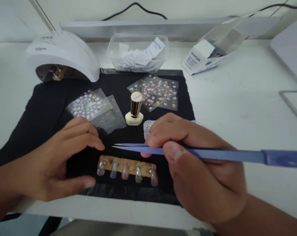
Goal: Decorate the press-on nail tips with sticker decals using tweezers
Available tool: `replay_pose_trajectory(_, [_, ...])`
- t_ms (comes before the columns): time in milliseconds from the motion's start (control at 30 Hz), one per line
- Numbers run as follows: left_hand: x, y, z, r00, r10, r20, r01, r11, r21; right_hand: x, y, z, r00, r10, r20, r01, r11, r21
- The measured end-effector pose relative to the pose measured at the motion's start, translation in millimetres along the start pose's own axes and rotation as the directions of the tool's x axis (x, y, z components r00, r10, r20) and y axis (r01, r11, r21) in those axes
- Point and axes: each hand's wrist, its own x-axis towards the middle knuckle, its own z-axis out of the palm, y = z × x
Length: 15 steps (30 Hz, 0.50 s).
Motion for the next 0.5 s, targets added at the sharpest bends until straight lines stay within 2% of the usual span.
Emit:
replay_pose_trajectory(100, [-5,-9,-14.3,0.979,-0.030,-0.203,0.048,0.995,0.084,-1,1,0,0.999,0.035,0.010,-0.036,0.999,0.035])
replay_pose_trajectory(133, [-7,-13,-18.9,0.955,-0.073,-0.288,0.109,0.988,0.113,-1,3,0,0.999,0.038,0.019,-0.039,0.998,0.048])
replay_pose_trajectory(200, [-10,-21,-26.1,0.879,-0.175,-0.444,0.253,0.960,0.123,-1,8,-1,0.999,0.012,0.047,-0.016,0.997,0.078])
replay_pose_trajectory(267, [-12,-27,-30.4,0.807,-0.236,-0.541,0.339,0.935,0.099,-1,13,-2,0.997,-0.036,0.062,0.031,0.996,0.079])
replay_pose_trajectory(300, [-13,-30,-31.7,0.786,-0.243,-0.568,0.356,0.930,0.094,-1,14,-3,0.996,-0.060,0.066,0.055,0.996,0.073])
replay_pose_trajectory(367, [-12,-33,-33.1,0.781,-0.246,-0.574,0.369,0.923,0.107,-1,13,-4,0.993,-0.067,0.095,0.059,0.995,0.086])
replay_pose_trajectory(500, [-7,-33,-32.4,0.815,-0.228,-0.532,0.360,0.919,0.158,0,8,-5,0.987,0.015,0.159,-0.035,0.992,0.124])
